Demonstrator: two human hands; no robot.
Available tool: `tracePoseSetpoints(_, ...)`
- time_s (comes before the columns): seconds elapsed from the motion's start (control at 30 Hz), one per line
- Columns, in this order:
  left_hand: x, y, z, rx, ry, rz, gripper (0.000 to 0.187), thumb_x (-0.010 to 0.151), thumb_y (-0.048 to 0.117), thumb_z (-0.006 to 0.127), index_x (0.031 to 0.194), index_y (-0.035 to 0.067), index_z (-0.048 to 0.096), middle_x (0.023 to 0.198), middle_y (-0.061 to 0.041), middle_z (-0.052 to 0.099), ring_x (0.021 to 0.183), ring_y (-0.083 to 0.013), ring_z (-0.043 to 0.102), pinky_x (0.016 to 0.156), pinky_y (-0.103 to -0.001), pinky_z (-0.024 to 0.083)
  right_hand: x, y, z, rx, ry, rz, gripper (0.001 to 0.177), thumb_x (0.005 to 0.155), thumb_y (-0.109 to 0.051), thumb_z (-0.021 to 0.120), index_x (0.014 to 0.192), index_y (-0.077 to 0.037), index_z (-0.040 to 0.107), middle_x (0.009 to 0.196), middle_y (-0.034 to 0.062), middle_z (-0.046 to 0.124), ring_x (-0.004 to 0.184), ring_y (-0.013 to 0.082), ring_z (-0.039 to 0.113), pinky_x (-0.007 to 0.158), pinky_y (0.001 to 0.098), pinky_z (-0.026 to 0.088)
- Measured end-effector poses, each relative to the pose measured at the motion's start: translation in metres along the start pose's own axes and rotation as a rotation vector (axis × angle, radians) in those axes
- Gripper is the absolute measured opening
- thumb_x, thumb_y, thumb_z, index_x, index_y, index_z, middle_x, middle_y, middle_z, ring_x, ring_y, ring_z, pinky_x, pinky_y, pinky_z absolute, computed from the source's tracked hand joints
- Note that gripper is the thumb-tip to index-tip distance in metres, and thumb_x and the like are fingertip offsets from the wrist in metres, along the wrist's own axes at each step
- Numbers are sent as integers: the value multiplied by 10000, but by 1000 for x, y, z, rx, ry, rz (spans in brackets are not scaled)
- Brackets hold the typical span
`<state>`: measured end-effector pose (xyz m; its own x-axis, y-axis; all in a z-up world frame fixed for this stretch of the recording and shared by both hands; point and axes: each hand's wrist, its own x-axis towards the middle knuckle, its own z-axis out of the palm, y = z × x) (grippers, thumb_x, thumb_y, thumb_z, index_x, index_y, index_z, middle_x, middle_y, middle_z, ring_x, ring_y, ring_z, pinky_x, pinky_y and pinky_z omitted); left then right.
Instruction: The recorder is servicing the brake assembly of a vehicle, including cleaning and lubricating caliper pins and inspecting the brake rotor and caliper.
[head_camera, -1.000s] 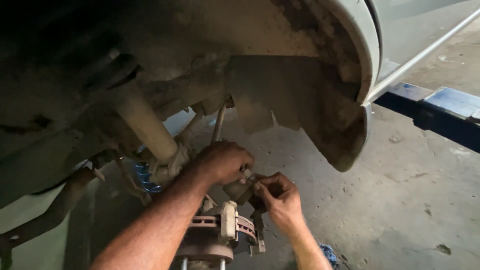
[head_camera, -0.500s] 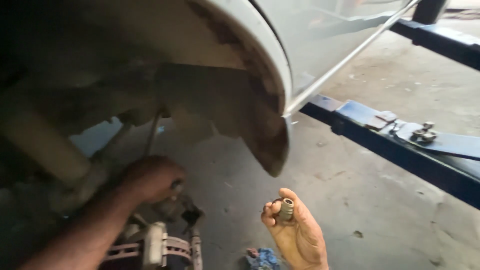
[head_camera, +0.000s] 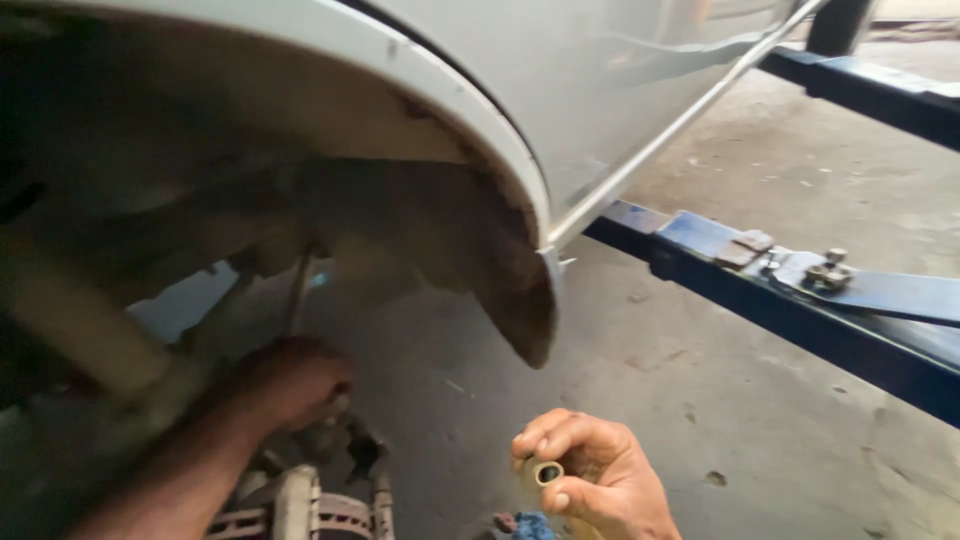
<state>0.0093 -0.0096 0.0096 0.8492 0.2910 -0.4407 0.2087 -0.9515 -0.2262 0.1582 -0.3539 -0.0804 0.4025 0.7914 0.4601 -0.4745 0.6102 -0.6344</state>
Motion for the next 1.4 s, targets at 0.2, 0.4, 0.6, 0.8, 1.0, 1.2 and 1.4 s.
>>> tracePoseSetpoints(0.2, -1, 12, -3, -115, 98, -107, 234, 796, 120, 795, 1017, 186, 756, 1123, -39, 716, 1100, -260, 661, 967, -421, 532, 1, 10, 4, 0, 24, 42, 273, 790, -10, 875, 1020, 62, 746, 1038, 237, 721, 903, 301, 713, 780, 447, 574)
tracePoseSetpoints(0.4, -10, 15, -15, -121, 13, -152, 278, 796, 153, 820, 1060, 191, 741, 1152, -37, 707, 1118, -247, 662, 963, -418, 539, 18, -43, 38, -495, -367, -64, 167, 985, -186, 755, 902, -42, 738, 1001, 170, 748, 919, 297, 780, 810, 446, 655)
tracePoseSetpoints(0.6, 1, 6, 3, -69, 52, -48, 284, 780, 195, 829, 1050, 170, 746, 1116, -80, 724, 1073, -290, 687, 944, -428, 545, 19, -53, 45, -628, -367, 30, 161, 968, -208, 766, 902, -62, 772, 990, 141, 765, 921, 266, 764, 798, 412, 647)
tracePoseSetpoints(0.8, -12, 15, -6, -146, 132, -185, 139, 878, 168, 732, 1014, 177, 753, 1084, -73, 727, 1046, -264, 697, 902, -450, 558, 25, -49, 44, -811, -367, 112, 160, 948, -233, 778, 901, -85, 813, 978, 107, 785, 922, 229, 743, 783, 372, 637)
tracePoseSetpoints(1.0, -7, 15, -12, -73, 132, -92, 193, 803, 138, 764, 992, 174, 745, 1090, -71, 726, 1072, -287, 672, 924, -454, 544, 20, -48, 34, -982, -332, 173, 164, 931, -255, 789, 900, -105, 847, 968, 78, 802, 923, 198, 726, 770, 338, 628)
tracePoseSetpoints(1.2, -4, 6, 3, -142, 197, -89, 200, 763, 104, 769, 948, 178, 756, 1053, -76, 732, 1048, -299, 676, 898, -454, 554, 19, -46, 47, -854, -262, 97, 103, 855, -131, 810, 917, -71, 867, 987, 143, 757, 946, 226, 788, 846, 345, 583)
tracePoseSetpoints(1.4, -20, 23, -21, -129, 129, -151, 226, 777, 140, 816, 987, 185, 744, 1101, -48, 715, 1104, -276, 650, 935, -446, 530, 13, -29, 31, -907, -164, 183, 187, 842, -64, 782, 952, -121, 921, 979, 97, 787, 974, 215, 758, 871, 320, 600)
